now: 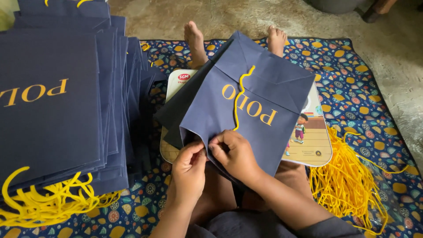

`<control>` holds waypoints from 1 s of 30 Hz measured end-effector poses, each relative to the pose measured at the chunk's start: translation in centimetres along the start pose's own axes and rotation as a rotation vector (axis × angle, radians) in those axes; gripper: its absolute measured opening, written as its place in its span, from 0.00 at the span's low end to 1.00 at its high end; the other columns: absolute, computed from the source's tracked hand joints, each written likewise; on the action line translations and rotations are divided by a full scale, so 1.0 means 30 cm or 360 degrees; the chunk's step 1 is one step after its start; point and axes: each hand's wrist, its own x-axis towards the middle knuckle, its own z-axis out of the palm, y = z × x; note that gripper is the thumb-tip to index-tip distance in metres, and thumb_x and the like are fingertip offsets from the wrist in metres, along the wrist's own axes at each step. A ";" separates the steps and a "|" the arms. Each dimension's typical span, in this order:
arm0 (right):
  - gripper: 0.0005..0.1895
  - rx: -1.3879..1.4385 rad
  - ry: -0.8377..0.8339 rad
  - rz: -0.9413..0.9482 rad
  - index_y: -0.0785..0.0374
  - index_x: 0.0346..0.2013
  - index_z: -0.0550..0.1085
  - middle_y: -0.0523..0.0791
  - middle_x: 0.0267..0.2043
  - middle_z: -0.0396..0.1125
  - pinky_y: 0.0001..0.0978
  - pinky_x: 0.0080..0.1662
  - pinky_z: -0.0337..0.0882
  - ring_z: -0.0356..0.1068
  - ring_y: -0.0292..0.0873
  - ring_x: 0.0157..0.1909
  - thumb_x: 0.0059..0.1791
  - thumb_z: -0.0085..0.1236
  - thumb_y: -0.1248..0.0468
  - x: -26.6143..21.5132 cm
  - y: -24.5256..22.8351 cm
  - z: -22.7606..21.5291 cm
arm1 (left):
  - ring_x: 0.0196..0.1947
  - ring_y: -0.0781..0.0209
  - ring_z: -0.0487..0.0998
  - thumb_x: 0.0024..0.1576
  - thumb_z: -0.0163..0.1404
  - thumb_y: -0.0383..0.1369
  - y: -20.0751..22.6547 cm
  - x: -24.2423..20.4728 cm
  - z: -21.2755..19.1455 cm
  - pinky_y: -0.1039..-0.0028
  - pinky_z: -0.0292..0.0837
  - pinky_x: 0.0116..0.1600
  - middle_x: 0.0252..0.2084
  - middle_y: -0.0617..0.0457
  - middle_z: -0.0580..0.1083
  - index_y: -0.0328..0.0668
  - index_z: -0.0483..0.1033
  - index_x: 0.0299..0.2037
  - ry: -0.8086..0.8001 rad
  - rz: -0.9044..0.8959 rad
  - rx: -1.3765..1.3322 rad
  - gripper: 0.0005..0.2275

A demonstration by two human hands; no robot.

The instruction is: Attaching yellow cord handles to blue paper bags by threading them through pre-punched holes.

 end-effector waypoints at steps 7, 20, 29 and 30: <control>0.01 0.0163 -0.0116 -0.0237 0.57 0.36 0.79 0.40 0.34 0.75 0.32 0.47 0.71 0.73 0.39 0.37 0.51 0.61 0.64 0.012 -0.008 -0.049 | 0.52 0.59 0.82 0.58 0.53 0.21 -0.013 -0.016 0.034 0.75 0.79 0.58 0.51 0.46 0.80 0.34 0.80 0.47 0.0182 0.0076 0.0107 0.09; 0.02 -0.0281 -0.0236 -0.0323 0.55 0.28 0.75 0.37 0.29 0.72 0.34 0.38 0.70 0.71 0.42 0.33 0.44 0.60 0.66 0.069 -0.048 -0.075 | 0.49 0.59 0.81 0.59 0.51 0.18 -0.040 -0.020 0.036 0.76 0.80 0.55 0.47 0.48 0.79 0.33 0.79 0.46 0.0199 0.0345 0.0208 0.08; 0.27 -0.0112 -0.0283 -0.0412 0.58 0.47 0.78 0.45 0.46 0.73 0.37 0.52 0.72 0.74 0.46 0.48 0.43 0.66 0.44 0.003 -0.070 -0.116 | 0.50 0.58 0.82 0.57 0.53 0.18 -0.016 -0.021 0.038 0.75 0.81 0.55 0.49 0.46 0.79 0.35 0.80 0.48 0.0244 0.0237 0.0141 0.10; 0.27 -0.0111 -0.0283 -0.0412 0.58 0.47 0.78 0.45 0.46 0.73 0.37 0.52 0.72 0.74 0.46 0.48 0.43 0.66 0.44 0.003 -0.076 -0.120 | 0.50 0.58 0.82 0.57 0.53 0.18 -0.008 -0.019 0.040 0.75 0.81 0.55 0.49 0.46 0.79 0.35 0.80 0.48 0.0244 0.0237 0.0141 0.10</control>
